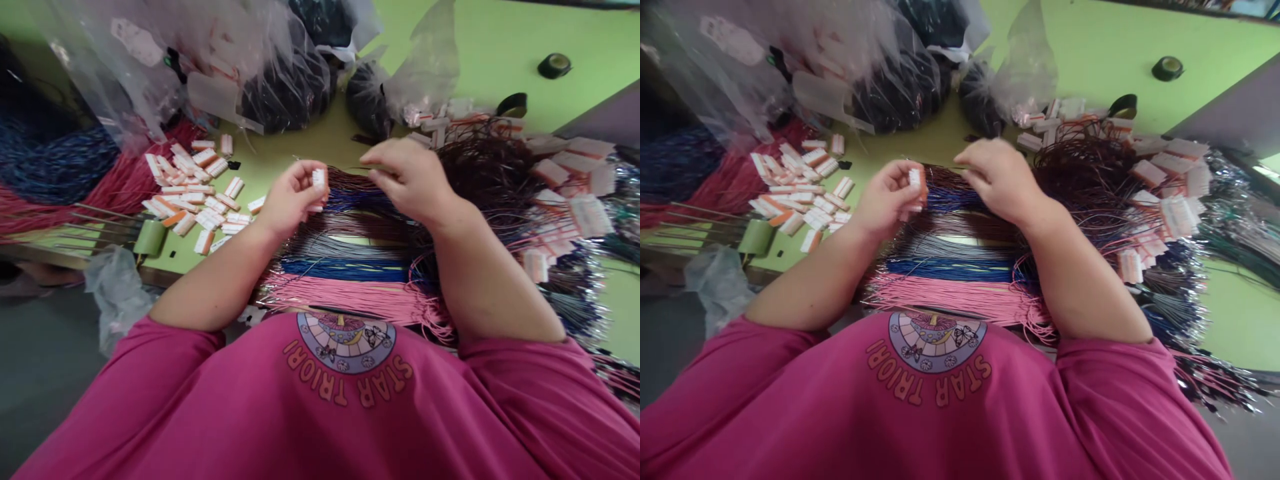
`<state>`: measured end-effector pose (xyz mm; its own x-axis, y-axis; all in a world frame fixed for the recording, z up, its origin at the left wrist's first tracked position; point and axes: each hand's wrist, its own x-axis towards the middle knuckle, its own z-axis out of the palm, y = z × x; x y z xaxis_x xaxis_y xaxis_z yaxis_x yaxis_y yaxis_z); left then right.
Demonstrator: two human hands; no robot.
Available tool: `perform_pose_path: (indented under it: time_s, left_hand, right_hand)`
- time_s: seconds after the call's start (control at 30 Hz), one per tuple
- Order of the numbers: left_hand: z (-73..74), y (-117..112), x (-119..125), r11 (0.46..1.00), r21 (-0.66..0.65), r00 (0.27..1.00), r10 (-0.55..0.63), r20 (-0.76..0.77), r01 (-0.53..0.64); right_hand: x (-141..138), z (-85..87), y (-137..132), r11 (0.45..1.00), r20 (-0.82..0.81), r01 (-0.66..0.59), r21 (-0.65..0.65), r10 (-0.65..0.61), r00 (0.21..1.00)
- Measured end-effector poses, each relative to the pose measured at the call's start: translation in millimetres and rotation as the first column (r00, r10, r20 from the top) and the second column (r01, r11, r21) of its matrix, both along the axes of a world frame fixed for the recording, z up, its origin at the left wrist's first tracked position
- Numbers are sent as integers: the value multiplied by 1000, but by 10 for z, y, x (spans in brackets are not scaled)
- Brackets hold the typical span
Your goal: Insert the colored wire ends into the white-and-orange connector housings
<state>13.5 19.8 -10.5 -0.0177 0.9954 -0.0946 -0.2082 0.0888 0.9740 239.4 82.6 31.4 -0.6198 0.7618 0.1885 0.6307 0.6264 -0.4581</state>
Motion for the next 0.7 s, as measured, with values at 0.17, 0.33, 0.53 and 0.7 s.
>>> perform_pose_path:
  time_s: [0.17, 0.33, 0.53, 0.7]
  left_hand:
    - [-93, 104, -158, 995, 27, 995, 93, 26, -93]
    - [-108, 129, -194, 997, 25, 998, 69, 14, -70]
    - [-72, 98, -172, 998, 11, 998, 59, 18, -59]
    - [-77, 103, -185, 997, 29, 997, 74, -11, -74]
  right_hand:
    - [18, -160, 12, 997, 307, -74, 6, 69, 949]
    - [-108, -499, 17, 994, 469, -33, 101, -18, 883]
    - [-96, -449, 28, 996, 440, 2, 94, -43, 897]
    - [-55, -340, 54, 991, 366, 134, 28, -135, 921]
